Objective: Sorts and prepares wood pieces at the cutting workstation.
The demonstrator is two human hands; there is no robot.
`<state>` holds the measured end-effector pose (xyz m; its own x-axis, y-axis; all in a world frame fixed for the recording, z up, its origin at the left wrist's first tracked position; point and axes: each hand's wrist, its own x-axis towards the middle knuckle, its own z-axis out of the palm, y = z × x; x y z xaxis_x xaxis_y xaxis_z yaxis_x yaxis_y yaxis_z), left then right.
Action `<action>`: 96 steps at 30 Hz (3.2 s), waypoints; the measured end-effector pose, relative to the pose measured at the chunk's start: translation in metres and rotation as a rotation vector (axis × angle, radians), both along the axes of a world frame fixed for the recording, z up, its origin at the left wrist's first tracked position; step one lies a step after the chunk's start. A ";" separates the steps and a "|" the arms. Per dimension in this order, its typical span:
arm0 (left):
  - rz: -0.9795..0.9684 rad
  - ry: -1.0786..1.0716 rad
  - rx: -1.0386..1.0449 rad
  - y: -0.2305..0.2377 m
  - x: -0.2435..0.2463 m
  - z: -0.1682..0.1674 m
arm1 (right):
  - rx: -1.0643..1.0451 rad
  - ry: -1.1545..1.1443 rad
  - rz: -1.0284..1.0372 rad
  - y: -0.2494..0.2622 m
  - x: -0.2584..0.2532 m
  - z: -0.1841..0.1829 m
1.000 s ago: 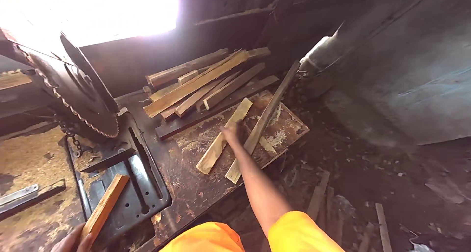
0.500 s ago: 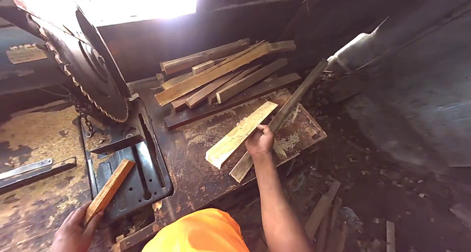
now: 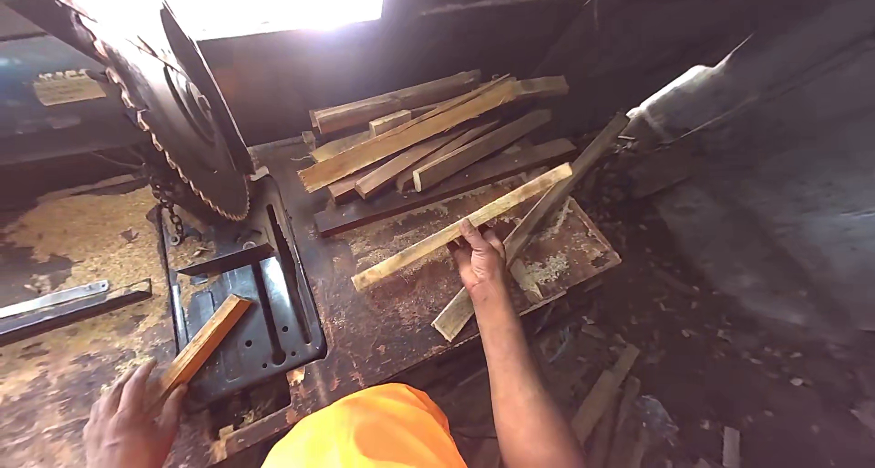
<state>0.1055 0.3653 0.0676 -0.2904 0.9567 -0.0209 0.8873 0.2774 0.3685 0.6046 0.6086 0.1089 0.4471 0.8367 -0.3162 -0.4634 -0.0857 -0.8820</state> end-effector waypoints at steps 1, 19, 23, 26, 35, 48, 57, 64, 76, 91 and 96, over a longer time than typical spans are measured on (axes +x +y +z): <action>-0.013 -0.013 0.060 0.005 0.012 0.009 | -0.087 -0.060 -0.032 0.001 -0.006 0.002; 0.036 -1.182 -0.140 0.106 0.174 0.034 | -0.470 -0.091 0.226 -0.046 -0.063 -0.019; 0.005 -1.150 -0.170 0.093 0.170 0.028 | -0.492 0.003 0.364 -0.056 -0.056 -0.030; -0.079 -1.189 -0.180 0.083 0.173 0.020 | -0.454 0.143 0.429 -0.058 -0.060 -0.039; -0.256 -0.849 -0.158 0.067 0.138 -0.002 | -0.421 0.029 0.177 -0.025 -0.044 -0.024; -0.147 -0.194 0.119 0.017 0.124 -0.062 | -0.136 -0.107 0.088 0.106 -0.018 0.012; -0.124 -0.149 0.201 0.013 0.129 -0.080 | -0.260 -0.611 0.357 0.145 -0.017 0.001; -0.120 -0.131 0.221 0.015 0.129 -0.083 | -0.222 -0.695 0.320 0.092 -0.001 -0.020; -0.233 -0.105 0.218 0.028 0.130 -0.074 | -0.282 -1.046 0.099 -0.016 0.093 -0.043; -0.242 -0.114 0.100 0.111 0.152 -0.074 | -0.053 -1.760 1.074 0.388 -0.081 0.046; -0.218 -0.125 0.038 0.118 0.154 -0.072 | -0.524 -1.765 1.315 0.420 -0.085 0.032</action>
